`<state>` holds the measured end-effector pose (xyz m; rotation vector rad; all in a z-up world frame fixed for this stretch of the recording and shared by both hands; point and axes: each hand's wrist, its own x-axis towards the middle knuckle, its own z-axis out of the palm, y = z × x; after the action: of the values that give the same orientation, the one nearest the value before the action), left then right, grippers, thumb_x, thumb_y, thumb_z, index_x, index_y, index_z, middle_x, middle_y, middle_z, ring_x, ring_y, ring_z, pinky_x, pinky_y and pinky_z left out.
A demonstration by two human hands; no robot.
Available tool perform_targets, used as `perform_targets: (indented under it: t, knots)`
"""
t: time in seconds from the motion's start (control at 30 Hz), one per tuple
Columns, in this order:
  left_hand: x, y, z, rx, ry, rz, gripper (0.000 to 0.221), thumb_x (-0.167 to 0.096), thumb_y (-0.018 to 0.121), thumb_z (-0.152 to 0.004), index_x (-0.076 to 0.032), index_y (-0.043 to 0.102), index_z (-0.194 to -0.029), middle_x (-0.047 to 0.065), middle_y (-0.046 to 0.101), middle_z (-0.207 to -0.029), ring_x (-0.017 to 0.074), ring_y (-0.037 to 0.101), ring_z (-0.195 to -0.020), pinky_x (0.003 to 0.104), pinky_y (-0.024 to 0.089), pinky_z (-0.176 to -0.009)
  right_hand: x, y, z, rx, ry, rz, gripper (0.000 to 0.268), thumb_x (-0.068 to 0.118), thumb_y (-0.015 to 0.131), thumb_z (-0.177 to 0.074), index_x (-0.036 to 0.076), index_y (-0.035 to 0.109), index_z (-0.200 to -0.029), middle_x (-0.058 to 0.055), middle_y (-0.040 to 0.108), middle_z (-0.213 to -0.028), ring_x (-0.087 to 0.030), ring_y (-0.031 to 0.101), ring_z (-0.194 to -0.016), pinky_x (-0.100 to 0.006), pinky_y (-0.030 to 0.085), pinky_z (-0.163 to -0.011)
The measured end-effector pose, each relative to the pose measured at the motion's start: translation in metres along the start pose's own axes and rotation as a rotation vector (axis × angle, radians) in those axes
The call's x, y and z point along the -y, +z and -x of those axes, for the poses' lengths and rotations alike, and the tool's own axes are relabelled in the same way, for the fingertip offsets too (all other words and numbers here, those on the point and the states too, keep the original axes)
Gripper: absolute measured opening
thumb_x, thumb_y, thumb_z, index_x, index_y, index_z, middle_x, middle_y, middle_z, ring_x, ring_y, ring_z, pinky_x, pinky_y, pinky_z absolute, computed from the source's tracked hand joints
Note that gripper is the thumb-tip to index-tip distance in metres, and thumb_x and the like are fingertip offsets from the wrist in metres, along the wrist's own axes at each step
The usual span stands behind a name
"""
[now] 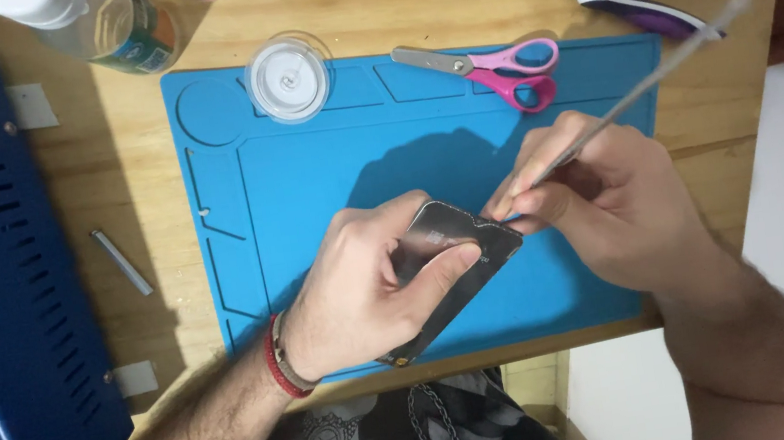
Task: Repairing a smartphone screen by prying the display assembly and cleaning the edges with a brush.
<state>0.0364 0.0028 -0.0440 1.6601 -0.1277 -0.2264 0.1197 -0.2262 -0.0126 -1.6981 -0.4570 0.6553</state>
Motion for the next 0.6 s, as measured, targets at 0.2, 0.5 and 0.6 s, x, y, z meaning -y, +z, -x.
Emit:
perform_targets:
  t: [0.2, 0.5, 0.6]
  knots:
    - [0.0011, 0.0018, 0.0003, -0.026, 0.007, -0.011, 0.030, -0.023, 0.075, -0.103, -0.011, 0.055, -0.086, -0.008, 0.072, -0.068, 0.0111, 0.033, -0.056, 0.028, 0.035, -0.041, -0.0016, -0.0030, 0.0028, 0.021, 0.003, -0.065, 0.010, 0.015, 0.064, -0.110, 0.009, 0.064, -0.103, -0.009, 0.072, -0.088, -0.022, 0.083, -0.094, -0.026, 0.065, -0.074]
    - [0.0008, 0.0026, 0.0004, -0.031, -0.013, -0.014, 0.028, -0.023, 0.075, -0.103, -0.011, 0.058, -0.085, -0.007, 0.072, -0.070, 0.0106, 0.036, -0.057, 0.028, 0.036, -0.045, -0.0035, -0.0059, 0.0043, 0.009, 0.054, -0.024, 0.011, 0.014, 0.066, -0.108, 0.005, 0.066, -0.103, -0.008, 0.074, -0.092, -0.023, 0.084, -0.095, -0.029, 0.070, -0.074]
    - [-0.0014, 0.0027, -0.0003, -0.017, -0.036, 0.010, 0.021, -0.026, 0.073, -0.103, -0.009, 0.067, -0.093, -0.006, 0.072, -0.071, 0.0079, 0.046, -0.057, 0.027, 0.042, -0.046, 0.0005, -0.0087, 0.0059, 0.014, 0.114, -0.020, 0.006, 0.011, 0.066, -0.107, 0.006, 0.066, -0.104, -0.007, 0.071, -0.089, -0.023, 0.085, -0.098, -0.028, 0.068, -0.073]
